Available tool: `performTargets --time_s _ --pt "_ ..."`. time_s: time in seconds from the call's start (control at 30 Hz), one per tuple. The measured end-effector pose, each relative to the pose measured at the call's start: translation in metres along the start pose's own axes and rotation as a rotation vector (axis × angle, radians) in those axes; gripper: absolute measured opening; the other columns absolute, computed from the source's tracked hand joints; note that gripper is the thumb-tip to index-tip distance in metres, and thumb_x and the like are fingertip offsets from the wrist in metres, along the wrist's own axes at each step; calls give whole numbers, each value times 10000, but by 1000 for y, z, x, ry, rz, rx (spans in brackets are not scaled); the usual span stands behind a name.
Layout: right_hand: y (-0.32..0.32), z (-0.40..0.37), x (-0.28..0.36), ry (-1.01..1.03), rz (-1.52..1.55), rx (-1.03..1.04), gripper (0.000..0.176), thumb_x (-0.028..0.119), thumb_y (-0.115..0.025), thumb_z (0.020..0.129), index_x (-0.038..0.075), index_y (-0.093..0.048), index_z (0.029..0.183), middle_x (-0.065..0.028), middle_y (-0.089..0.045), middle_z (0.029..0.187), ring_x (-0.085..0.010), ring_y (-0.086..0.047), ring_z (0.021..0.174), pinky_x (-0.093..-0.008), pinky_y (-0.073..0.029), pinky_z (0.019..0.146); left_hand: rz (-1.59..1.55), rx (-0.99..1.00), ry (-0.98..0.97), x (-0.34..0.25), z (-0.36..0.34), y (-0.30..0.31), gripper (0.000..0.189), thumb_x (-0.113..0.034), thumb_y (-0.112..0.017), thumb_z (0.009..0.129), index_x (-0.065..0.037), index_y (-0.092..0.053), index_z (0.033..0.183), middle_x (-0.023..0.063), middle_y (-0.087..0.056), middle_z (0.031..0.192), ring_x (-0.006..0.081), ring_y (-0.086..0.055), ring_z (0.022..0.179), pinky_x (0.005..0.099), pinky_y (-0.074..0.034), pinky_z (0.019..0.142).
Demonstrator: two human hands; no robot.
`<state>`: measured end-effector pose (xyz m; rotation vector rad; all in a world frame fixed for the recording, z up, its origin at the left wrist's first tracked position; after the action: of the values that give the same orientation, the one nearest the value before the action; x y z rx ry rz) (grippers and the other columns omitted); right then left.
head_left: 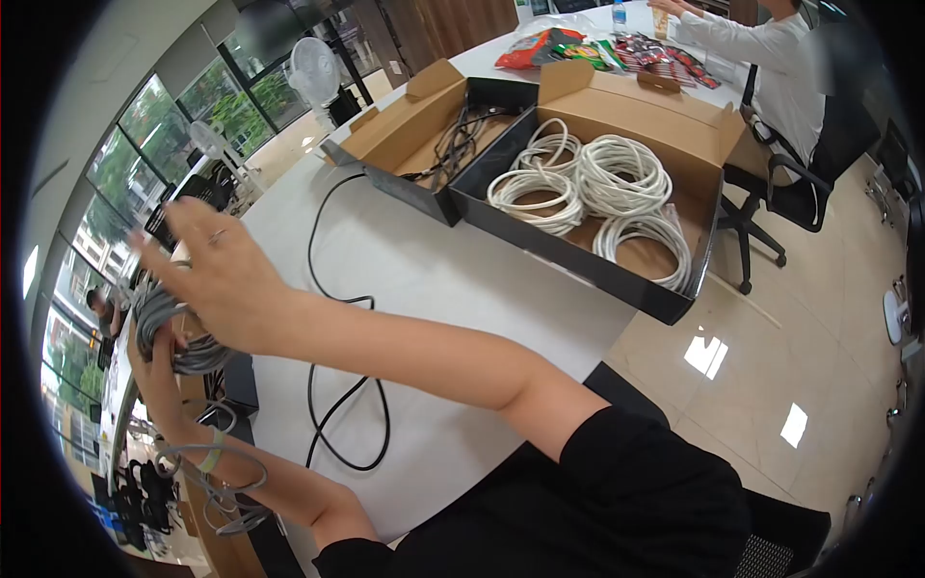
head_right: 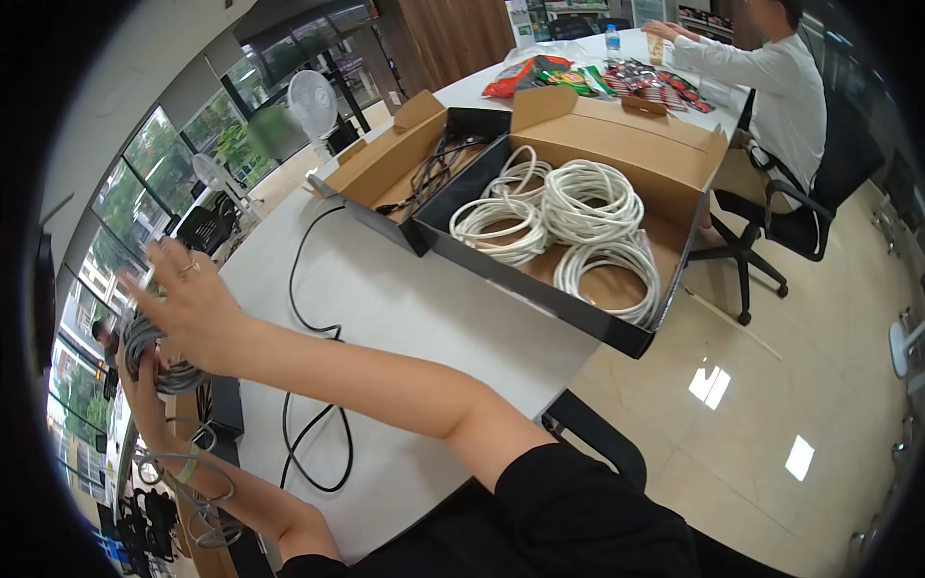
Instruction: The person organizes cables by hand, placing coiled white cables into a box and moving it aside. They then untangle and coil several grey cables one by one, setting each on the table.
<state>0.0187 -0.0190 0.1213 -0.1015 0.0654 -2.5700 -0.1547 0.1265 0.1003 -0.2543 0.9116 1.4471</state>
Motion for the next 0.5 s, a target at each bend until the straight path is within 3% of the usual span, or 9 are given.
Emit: performTargets --time_s 0.1,0.17,0.23,0.27,0.3,0.37,0.4,0.47,0.5 --pt "-6 -1 4 85 137 172 735 327 -669 649 41 -369 1255 -260 -346 1252 -379 -327 1166 -464 -318 870 150 38 14 -23 -4 -2 355 -99 -498 852 41 -444 1174 48 -521 852 91 -464 667 211 -367 620" --pt "5 5 6 100 142 118 712 281 -664 654 31 -369 1251 -265 -367 1233 -372 -364 1140 -482 -318 862 288 67 27 -32 -6 -11 347 -102 -491 847 48 -454 1159 57 -533 875 105 -486 693 217 -381 639" --pt "3 13 6 53 232 201 723 254 -671 641 51 -362 1262 -273 -346 1247 -370 -360 1149 -459 -326 863 623 17 -159 -58 -7 -26 368 -119 -495 828 54 -456 1150 83 -552 931 149 -523 783 248 -408 723" --pt "16 13 13 141 95 114 688 209 -665 627 53 -384 1235 -250 -424 1188 -337 -440 1089 -431 -348 832 492 32 50 -48 -8 -29 371 -76 -504 789 58 -464 1133 130 -560 917 175 -533 819 271 -410 736" --pt "15 9 13 135 91 109 688 209 -665 627 53 -384 1235 -250 -424 1188 -337 -440 1089 -431 -348 832 495 40 47 -50 -8 -36 371 -76 -504 789 58 -464 1133 130 -560 917 175 -533 819 271 -410 736" --pt "-24 -2 1 10 22 402 460 181 -659 593 50 -565 1025 -170 -585 935 -269 -573 885 -383 -409 702 600 -43 -88 -67 -9 -41 367 -60 -515 755 70 -478 1095 130 -556 888 159 -517 789 270 -408 726" --pt "-23 0 -4 6 26 398 460 181 -659 593 50 -565 1025 -170 -585 935 -269 -573 885 -383 -409 702 635 -14 -116 -72 -9 -48 352 -37 -536 715 78 -494 1045 122 -557 835 154 -507 747 269 -408 707" --pt "-41 -6 -19 -24 54 630 197 188 -661 543 78 -642 705 -78 -600 651 -227 -606 644 -360 -416 555 690 14 -77 -71 -6 -57 362 -45 -544 715 65 -502 1058 115 -570 876 165 -525 782 271 -410 742" --pt "-39 -6 -24 -20 64 638 197 188 -661 543 78 -642 705 -78 -600 651 -227 -606 644 -360 -416 555 740 39 -39 -67 -4 -61 372 -53 -552 716 52 -509 1070 107 -583 917 176 -543 817 273 -411 777"
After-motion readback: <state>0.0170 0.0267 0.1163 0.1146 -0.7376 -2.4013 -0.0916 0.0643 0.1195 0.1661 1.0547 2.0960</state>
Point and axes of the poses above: each hand's wrist, its own z-axis towards the middle knuckle, its own y-axis out of the back of the hand, x = y × z, the point moved 9 cm from there along z, towards the middle knuckle
